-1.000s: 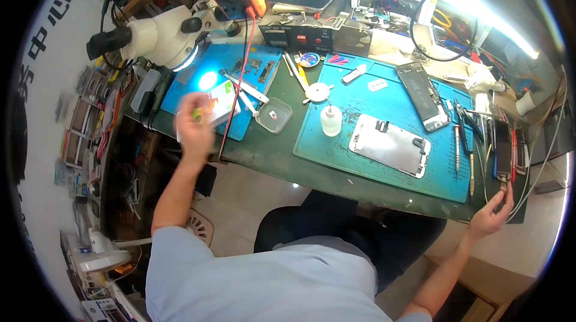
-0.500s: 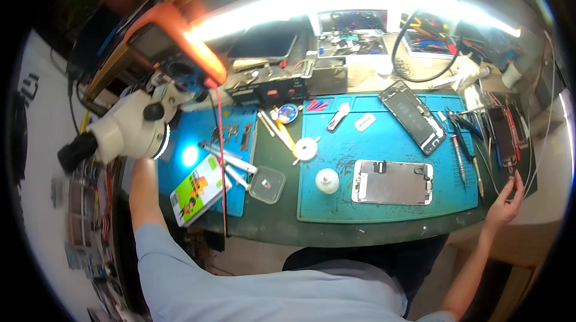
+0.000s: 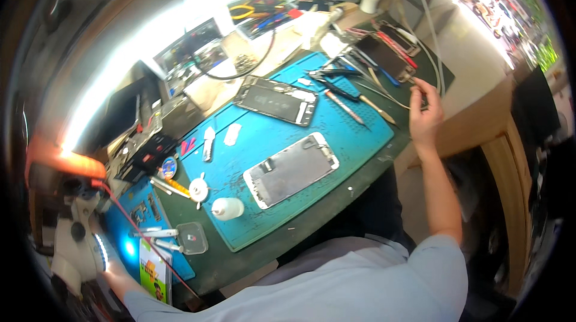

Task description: The person uses a screwdriver and tweezers to remove screws and small components from a disassembled smartphone chassis on a workbench. They carefully manipulate the internal parts, occasionally picking up and placing down tools and components.

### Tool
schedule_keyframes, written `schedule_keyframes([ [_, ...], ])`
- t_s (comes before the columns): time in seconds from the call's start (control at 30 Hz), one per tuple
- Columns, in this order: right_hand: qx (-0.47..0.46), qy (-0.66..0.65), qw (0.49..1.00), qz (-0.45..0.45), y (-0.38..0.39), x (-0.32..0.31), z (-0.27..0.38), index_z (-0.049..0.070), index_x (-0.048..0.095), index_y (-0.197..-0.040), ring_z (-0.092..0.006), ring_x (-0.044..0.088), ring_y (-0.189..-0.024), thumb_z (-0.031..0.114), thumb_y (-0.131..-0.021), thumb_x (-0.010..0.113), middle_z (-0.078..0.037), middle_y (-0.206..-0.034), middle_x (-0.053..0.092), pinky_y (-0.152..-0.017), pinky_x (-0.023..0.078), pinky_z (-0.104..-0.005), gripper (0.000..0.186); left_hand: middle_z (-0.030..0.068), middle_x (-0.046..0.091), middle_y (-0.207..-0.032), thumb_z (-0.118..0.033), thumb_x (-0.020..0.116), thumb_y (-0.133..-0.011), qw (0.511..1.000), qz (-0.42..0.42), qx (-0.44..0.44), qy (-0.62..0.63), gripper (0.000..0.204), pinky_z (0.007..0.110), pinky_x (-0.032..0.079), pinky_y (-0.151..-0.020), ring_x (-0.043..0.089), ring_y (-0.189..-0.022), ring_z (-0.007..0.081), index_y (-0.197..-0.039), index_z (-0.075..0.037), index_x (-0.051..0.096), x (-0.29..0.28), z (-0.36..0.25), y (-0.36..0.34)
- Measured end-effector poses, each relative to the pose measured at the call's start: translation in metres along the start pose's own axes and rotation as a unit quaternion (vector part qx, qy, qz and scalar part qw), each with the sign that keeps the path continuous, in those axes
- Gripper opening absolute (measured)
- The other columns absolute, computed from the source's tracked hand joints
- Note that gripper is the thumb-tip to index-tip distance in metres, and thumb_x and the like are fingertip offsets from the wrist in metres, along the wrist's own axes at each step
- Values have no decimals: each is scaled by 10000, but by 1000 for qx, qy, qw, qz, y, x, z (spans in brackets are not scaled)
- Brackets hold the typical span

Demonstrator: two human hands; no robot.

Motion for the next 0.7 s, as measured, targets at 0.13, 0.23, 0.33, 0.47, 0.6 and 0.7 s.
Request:
schedule_keyframes([
  [0.13, 4, -5, 1000, -7, -2, 2, 9, 16, 718, -1150, -185, 699, -913, 38, -997, 636, -90, -986, 724, -842, 537, -309, 174, 111, 679, -1021, -155, 633, -1038, 1000, -8, 3, 2, 302, 392, 522, -802, 645, -893, 260, -1273, 33, 655, 5, -1, 0],
  [0.23, -5, -5, 1000, -13, -2, 2, 9, 18, 717, -1152, -198, 704, -894, 30, -986, 642, -94, -981, 725, -837, 541, -317, 183, 117, 684, -1033, -157, 642, -1034, 1000, -11, 6, 1, 305, 397, 525, -812, 650, -906, 266, -1273, 32, 658, 5, -4, 0],
  [0.33, -3, -9, 1000, -22, -1, 3, 7, 25, 721, -1146, -201, 707, -887, 29, -978, 647, -93, -975, 726, -829, 544, -323, 183, 124, 689, -1045, -159, 651, -1030, 1000, -18, 11, 2, 309, 402, 527, -822, 654, -919, 273, -1273, 31, 661, 5, -9, 0],
  [0.47, 10, -9, 1000, -18, -1, 3, 9, 37, 724, -1142, -200, 707, -889, 26, -969, 650, -85, -961, 724, -822, 543, -325, 188, 133, 696, -1060, -162, 664, -1025, 1000, -24, 15, 3, 314, 409, 530, -836, 661, -936, 281, -1274, 30, 666, 6, -12, 2],
  [0.6, 0, -11, 1000, -21, -2, 1, 9, 37, 723, -1135, -205, 700, -879, 17, -961, 655, -83, -938, 717, -823, 540, -332, 188, 141, 703, -1075, -165, 676, -1020, 999, -32, 19, 3, 320, 416, 534, -849, 667, -953, 290, -1275, 28, 670, 6, -17, 5],
  [0.7, -14, -19, 999, -27, -1, -1, 6, 38, 724, -1130, -207, 693, -862, 8, -953, 656, -84, -926, 713, -820, 535, -337, 191, 148, 708, -1087, -167, 685, -1016, 999, -44, 28, -1, 324, 422, 536, -859, 672, -966, 296, -1275, 27, 673, 0, -22, 9],
])
Point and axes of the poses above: each hand's wrist, its own y-axis away from the middle knuckle, its own x-axis out of the palm, z = x × y, the point moved 1 cm from there along -y, towards the middle knuckle
